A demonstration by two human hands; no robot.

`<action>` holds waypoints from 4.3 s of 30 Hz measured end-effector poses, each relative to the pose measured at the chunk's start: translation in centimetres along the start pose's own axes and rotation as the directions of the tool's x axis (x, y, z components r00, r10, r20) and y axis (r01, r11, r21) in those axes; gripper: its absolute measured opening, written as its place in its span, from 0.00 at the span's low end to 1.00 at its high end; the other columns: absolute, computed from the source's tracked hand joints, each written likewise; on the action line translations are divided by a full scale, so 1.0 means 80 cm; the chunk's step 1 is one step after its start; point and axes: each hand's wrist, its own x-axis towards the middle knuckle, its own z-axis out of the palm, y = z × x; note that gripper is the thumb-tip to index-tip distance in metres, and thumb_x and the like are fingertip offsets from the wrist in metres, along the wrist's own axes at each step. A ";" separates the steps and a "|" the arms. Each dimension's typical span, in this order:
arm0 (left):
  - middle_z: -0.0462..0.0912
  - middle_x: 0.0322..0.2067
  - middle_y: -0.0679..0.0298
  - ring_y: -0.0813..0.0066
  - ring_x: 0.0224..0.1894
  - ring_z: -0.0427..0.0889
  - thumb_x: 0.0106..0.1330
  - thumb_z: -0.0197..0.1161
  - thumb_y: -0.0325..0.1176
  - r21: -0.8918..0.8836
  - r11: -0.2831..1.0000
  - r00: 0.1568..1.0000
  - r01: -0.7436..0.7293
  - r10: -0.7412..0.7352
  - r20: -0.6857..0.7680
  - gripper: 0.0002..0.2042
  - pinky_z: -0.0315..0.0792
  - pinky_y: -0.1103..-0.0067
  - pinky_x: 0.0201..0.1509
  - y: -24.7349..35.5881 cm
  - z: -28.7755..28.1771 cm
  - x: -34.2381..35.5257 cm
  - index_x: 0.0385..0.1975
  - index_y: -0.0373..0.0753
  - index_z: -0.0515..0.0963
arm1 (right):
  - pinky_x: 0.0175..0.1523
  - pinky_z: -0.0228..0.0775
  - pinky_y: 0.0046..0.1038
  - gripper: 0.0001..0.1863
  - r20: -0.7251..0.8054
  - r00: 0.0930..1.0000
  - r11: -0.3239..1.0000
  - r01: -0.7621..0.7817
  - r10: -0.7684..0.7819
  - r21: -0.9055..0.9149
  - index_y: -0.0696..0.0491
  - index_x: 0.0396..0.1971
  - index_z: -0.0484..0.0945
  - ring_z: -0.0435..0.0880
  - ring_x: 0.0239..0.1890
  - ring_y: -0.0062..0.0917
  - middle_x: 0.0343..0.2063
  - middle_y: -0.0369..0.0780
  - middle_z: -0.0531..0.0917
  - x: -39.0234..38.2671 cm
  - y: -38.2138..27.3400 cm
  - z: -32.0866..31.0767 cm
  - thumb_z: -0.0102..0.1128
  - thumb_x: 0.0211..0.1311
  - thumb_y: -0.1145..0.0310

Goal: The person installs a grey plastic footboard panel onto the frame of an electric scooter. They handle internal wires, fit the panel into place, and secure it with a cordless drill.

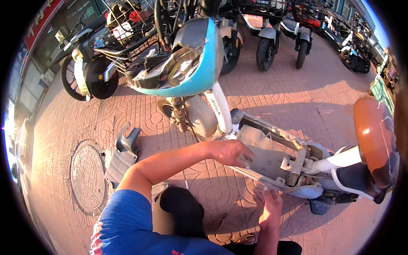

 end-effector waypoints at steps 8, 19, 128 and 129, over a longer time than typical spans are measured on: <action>0.92 0.40 0.58 0.71 0.42 0.88 0.70 0.71 0.37 -0.650 0.640 0.393 0.409 -0.767 -0.507 0.16 0.80 0.72 0.49 -0.165 0.067 -0.303 0.52 0.35 0.86 | 0.60 0.77 0.32 0.27 0.008 0.983 0.983 0.181 -0.181 -0.026 0.57 0.64 0.77 0.86 0.54 0.30 0.55 0.45 0.86 0.003 -0.081 0.066 0.68 0.73 0.57; 0.65 0.73 0.48 0.47 0.75 0.64 0.56 0.76 0.39 -0.236 -0.010 -0.186 0.972 -0.651 -0.736 0.42 0.67 0.60 0.75 -0.394 0.056 -0.532 0.71 0.36 0.64 | 0.60 0.76 0.27 0.23 0.282 0.934 0.898 0.306 -0.219 -0.316 0.64 0.63 0.75 0.85 0.55 0.27 0.54 0.49 0.86 0.018 -0.079 0.115 0.65 0.75 0.69; 0.86 0.50 0.50 0.61 0.50 0.89 0.72 0.70 0.47 -0.677 0.675 0.776 0.292 -0.581 -0.245 0.32 0.83 0.64 0.57 -0.064 -0.022 -0.037 0.65 0.28 0.72 | 0.52 0.79 0.45 0.32 -0.203 0.914 0.249 -0.118 -0.352 -0.961 0.61 0.46 0.86 0.89 0.46 0.47 0.40 0.56 0.89 -0.015 -0.141 -0.099 0.66 0.64 0.42; 0.87 0.47 0.49 0.60 0.47 0.89 0.71 0.70 0.48 -0.459 0.756 0.739 0.467 -0.619 -0.267 0.30 0.83 0.64 0.54 -0.062 -0.022 -0.033 0.61 0.28 0.75 | 0.52 0.80 0.45 0.31 -0.203 0.918 0.190 -0.144 -0.341 -0.971 0.59 0.45 0.88 0.89 0.46 0.48 0.40 0.55 0.89 -0.020 -0.143 -0.099 0.66 0.65 0.42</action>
